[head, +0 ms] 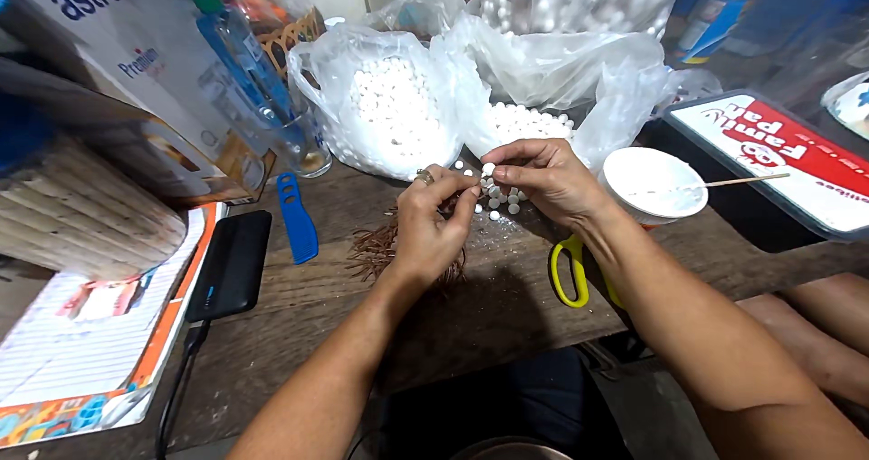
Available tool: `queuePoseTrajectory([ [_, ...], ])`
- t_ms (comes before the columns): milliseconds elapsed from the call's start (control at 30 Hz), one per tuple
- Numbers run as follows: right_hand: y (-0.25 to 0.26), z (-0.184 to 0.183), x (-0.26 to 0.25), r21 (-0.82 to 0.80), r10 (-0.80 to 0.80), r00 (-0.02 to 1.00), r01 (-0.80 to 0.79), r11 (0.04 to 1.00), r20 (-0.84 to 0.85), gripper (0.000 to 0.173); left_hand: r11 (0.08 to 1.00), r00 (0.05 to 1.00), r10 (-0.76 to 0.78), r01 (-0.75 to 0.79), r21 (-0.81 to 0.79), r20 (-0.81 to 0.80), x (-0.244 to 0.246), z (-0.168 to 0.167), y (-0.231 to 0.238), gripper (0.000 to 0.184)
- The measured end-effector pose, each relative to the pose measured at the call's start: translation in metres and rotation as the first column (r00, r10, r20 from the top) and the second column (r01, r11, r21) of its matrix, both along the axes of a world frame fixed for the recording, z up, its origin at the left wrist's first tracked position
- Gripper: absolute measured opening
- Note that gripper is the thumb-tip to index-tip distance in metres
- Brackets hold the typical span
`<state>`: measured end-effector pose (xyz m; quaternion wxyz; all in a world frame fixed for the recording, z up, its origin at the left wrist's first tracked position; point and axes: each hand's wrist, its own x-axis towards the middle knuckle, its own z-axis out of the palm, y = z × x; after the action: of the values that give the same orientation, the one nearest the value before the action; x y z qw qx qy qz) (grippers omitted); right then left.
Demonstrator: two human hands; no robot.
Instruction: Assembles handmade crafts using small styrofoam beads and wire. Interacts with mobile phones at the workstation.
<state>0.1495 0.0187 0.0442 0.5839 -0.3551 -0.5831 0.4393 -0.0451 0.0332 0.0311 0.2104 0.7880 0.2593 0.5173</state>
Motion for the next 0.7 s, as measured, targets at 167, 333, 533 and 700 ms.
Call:
queuePoseTrajectory([
  [167,-0.0009,0.0007,-0.0003,0.008,-0.011,1.000,0.011,1.000,0.018,0.022,1.000,1.000,0.001,-0.001,-0.005,-0.010,-0.0004,0.0000,0.0001,0.013],
  [333,-0.0015,0.0015,-0.0007,0.065,-0.033,0.996,0.027,0.997,0.081,0.021,1.000,1.000,-0.005,0.004,-0.020,-0.012,-0.0006,-0.0001,0.0000,0.012],
  [533,-0.0020,0.0018,0.0017,0.096,-0.040,0.989,0.027,0.995,0.143,0.021,0.997,1.000,-0.025,0.025,-0.078,0.003,-0.0012,0.0002,-0.0001,0.011],
  [700,-0.0028,0.0031,0.0041,0.158,-0.041,0.975,0.006,0.987,0.218,0.019,0.998,1.000,-0.016,0.017,-0.066,0.004,-0.0008,-0.0008,-0.0009,0.011],
])
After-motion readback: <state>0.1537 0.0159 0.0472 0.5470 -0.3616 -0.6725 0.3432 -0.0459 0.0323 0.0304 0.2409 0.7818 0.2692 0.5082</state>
